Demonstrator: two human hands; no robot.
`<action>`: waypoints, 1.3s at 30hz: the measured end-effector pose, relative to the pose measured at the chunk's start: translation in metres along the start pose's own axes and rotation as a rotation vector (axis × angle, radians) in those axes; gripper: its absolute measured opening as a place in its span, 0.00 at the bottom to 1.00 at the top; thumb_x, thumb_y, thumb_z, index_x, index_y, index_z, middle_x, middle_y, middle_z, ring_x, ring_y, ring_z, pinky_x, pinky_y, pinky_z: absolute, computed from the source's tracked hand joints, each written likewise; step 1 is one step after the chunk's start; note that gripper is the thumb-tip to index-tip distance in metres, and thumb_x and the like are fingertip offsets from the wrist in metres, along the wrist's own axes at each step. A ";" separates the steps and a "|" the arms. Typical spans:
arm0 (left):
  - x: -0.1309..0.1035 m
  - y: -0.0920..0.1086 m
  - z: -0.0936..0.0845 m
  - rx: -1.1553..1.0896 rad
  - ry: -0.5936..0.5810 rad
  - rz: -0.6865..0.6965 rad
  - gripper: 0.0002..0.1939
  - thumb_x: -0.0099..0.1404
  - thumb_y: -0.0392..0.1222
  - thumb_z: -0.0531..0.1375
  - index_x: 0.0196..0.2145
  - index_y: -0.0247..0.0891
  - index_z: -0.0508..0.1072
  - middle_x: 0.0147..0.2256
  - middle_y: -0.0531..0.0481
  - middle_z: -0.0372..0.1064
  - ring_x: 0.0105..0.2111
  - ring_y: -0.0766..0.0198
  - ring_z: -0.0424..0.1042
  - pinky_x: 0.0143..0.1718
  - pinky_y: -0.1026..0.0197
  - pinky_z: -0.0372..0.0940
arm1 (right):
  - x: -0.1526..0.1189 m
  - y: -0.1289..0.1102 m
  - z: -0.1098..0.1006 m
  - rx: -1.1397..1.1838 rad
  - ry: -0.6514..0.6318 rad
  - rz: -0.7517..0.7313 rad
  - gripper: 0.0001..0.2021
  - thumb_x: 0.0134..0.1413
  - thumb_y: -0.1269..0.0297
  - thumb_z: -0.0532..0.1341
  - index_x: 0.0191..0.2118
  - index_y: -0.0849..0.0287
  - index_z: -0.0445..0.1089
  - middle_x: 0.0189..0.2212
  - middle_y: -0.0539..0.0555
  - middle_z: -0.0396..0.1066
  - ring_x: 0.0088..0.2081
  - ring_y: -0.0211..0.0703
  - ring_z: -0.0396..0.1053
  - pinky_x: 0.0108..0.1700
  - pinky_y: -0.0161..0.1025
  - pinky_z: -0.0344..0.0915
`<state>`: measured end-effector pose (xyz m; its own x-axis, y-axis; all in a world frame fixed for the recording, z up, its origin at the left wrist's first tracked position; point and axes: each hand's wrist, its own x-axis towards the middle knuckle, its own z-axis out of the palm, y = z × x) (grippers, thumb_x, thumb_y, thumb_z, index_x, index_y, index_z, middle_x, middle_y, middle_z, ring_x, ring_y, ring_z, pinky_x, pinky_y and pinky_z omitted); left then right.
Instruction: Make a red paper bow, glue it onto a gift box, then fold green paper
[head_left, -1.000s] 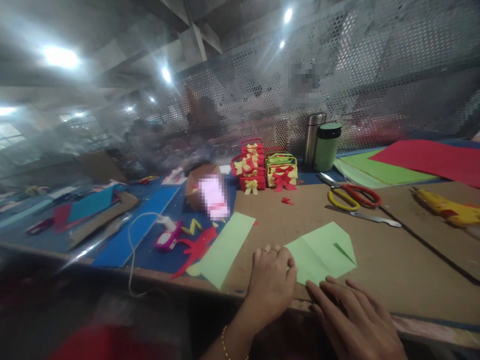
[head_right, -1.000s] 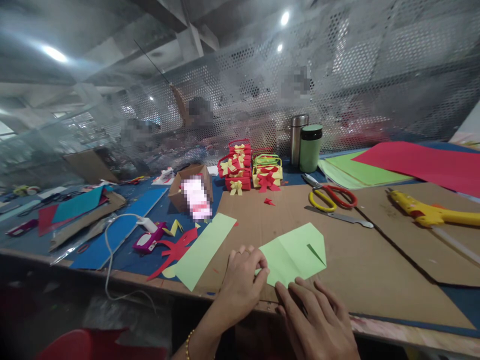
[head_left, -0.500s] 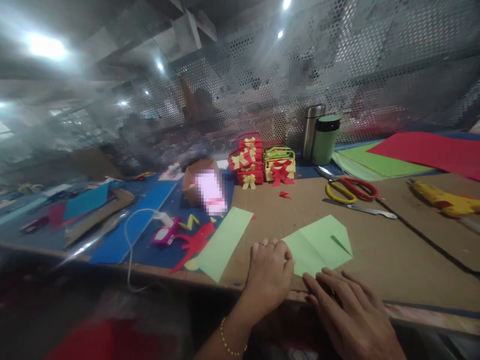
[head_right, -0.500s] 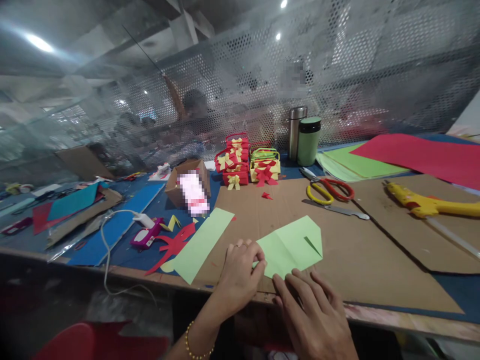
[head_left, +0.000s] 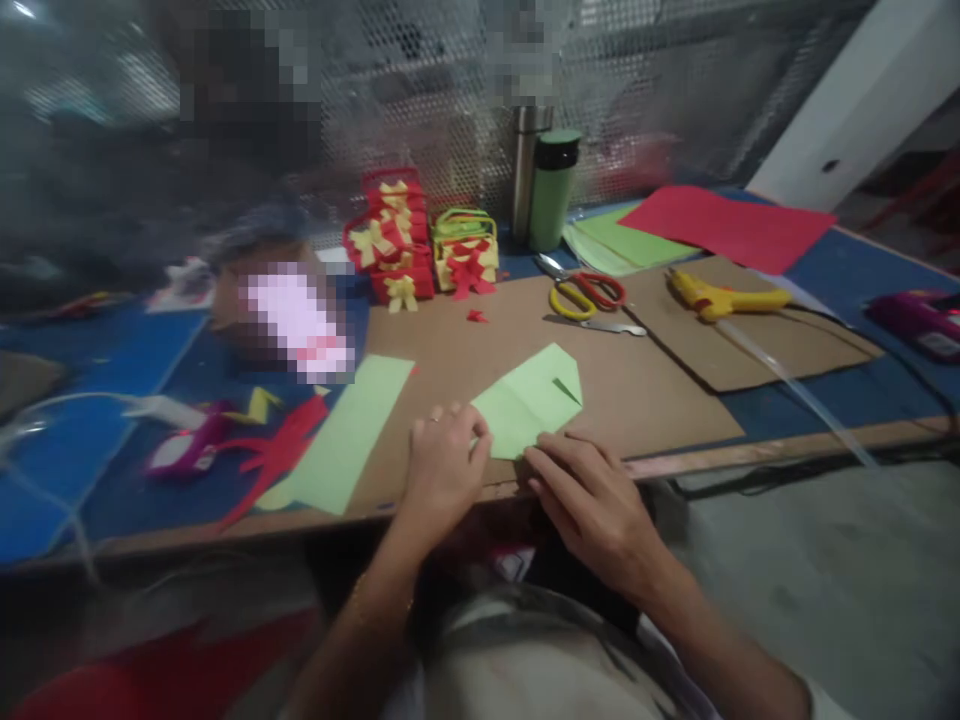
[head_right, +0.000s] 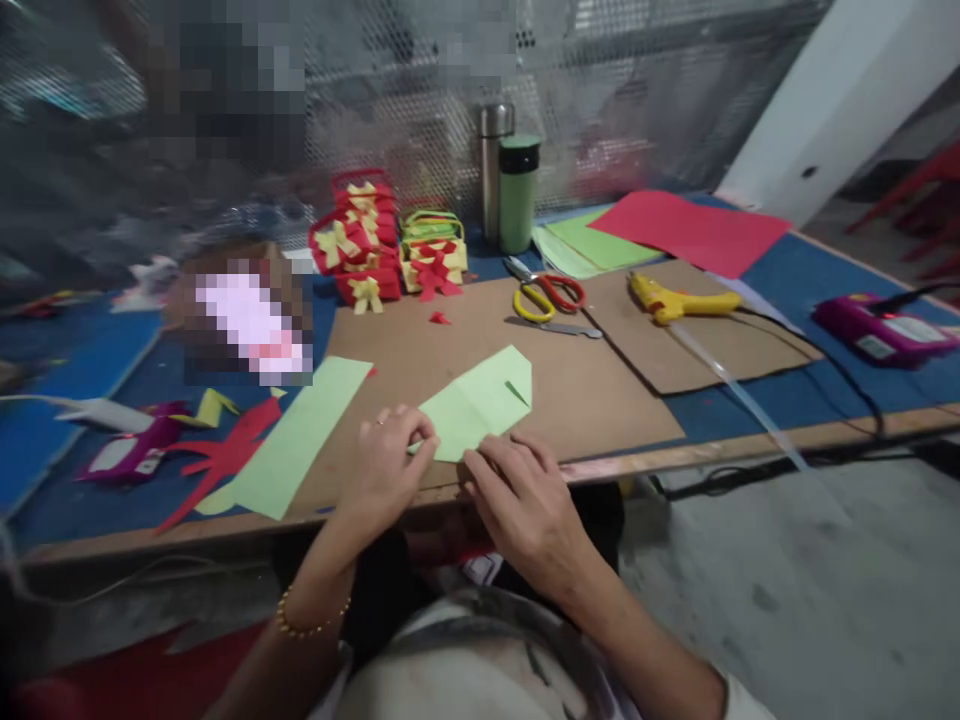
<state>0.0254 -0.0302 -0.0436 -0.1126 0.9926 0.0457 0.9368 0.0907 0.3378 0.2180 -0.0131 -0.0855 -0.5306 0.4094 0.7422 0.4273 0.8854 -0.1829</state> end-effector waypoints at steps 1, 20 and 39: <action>0.001 0.000 0.000 0.000 -0.001 0.005 0.05 0.71 0.37 0.54 0.36 0.41 0.69 0.38 0.49 0.71 0.42 0.54 0.67 0.44 0.51 0.55 | 0.002 0.000 -0.002 0.004 0.000 0.009 0.13 0.65 0.77 0.59 0.54 0.64 0.69 0.45 0.62 0.76 0.50 0.48 0.73 0.56 0.50 0.68; -0.010 0.002 0.000 -0.050 -0.015 -0.052 0.03 0.70 0.36 0.56 0.37 0.41 0.68 0.40 0.50 0.72 0.43 0.56 0.67 0.46 0.52 0.55 | -0.012 0.010 0.030 -0.003 0.063 -0.100 0.12 0.67 0.71 0.59 0.52 0.61 0.75 0.43 0.59 0.77 0.46 0.46 0.73 0.48 0.43 0.65; -0.011 0.003 0.003 -0.069 -0.005 -0.045 0.05 0.71 0.36 0.54 0.37 0.41 0.68 0.41 0.50 0.73 0.44 0.56 0.66 0.47 0.51 0.55 | -0.009 0.006 0.023 0.019 0.073 -0.077 0.11 0.66 0.72 0.60 0.50 0.61 0.75 0.41 0.60 0.77 0.44 0.47 0.73 0.46 0.44 0.66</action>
<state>0.0302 -0.0403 -0.0463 -0.1522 0.9880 0.0245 0.9059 0.1295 0.4032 0.2083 -0.0065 -0.1082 -0.5061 0.3236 0.7995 0.3732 0.9178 -0.1353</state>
